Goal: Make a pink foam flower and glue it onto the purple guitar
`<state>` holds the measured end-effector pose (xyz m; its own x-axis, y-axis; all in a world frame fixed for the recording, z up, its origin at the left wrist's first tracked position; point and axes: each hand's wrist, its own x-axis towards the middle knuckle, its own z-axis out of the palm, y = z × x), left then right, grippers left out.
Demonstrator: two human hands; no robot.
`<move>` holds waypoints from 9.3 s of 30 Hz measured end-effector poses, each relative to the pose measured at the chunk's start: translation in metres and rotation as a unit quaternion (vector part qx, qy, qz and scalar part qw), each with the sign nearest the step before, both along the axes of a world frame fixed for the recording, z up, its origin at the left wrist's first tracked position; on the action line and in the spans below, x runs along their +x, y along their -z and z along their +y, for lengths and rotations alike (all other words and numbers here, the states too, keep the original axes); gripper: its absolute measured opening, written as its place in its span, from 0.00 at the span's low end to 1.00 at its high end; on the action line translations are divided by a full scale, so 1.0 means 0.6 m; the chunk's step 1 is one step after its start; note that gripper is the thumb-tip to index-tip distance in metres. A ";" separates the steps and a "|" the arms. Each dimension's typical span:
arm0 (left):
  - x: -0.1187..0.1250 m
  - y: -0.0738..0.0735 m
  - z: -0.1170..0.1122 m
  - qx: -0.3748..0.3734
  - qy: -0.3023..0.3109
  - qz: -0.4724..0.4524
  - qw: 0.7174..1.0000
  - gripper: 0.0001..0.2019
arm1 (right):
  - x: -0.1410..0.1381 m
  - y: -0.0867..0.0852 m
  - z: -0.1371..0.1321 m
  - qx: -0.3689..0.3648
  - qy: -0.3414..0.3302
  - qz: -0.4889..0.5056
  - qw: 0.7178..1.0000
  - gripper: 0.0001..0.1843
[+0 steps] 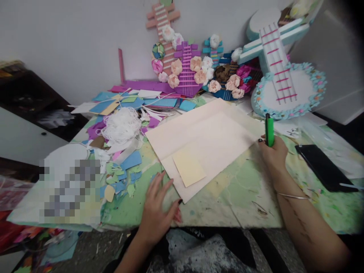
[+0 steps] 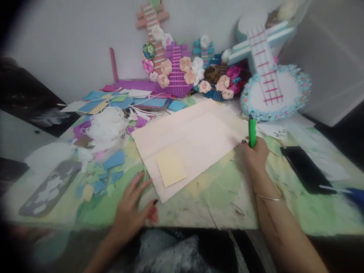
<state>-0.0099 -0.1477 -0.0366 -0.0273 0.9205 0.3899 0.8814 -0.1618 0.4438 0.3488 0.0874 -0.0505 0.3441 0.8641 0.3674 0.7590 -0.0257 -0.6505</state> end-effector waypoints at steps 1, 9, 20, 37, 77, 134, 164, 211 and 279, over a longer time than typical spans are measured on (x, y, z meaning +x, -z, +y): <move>-0.012 -0.008 0.010 0.009 -0.001 0.000 1.000 0.19 | -0.002 -0.002 -0.002 0.011 0.001 0.018 1.000 0.20; -0.074 -0.050 0.177 0.033 0.168 0.032 0.985 0.17 | -0.041 -0.015 -0.017 0.045 -0.118 0.221 0.967 0.17; -0.050 0.003 0.232 -0.063 0.291 0.139 0.944 0.27 | -0.160 -0.099 -0.085 -0.076 -0.384 0.444 0.806 0.07; -0.052 0.001 0.237 -0.059 0.279 0.140 0.948 0.27 | -0.237 -0.059 -0.101 -0.208 -0.449 0.486 0.720 0.16; -0.074 -0.093 0.213 -0.008 0.022 -0.398 0.917 0.03 | -0.249 -0.069 -0.156 -0.332 -0.552 0.344 0.683 0.15; -0.051 -0.019 0.222 -0.114 0.065 0.035 0.991 0.33 | -0.237 -0.064 -0.120 -0.097 -0.367 0.486 0.787 0.16; -0.059 -0.057 0.220 -0.021 0.074 -0.569 0.818 0.10 | -0.278 -0.065 -0.155 -0.136 -0.420 0.424 0.791 0.14; -0.020 -0.048 0.196 -0.039 0.126 -0.492 0.860 0.09 | -0.281 -0.055 -0.157 -0.109 -0.362 0.523 0.764 0.17; -0.096 -0.048 0.222 -0.254 0.068 -0.060 0.963 0.11 | -0.252 -0.065 -0.167 -0.133 -0.451 0.014 0.883 0.07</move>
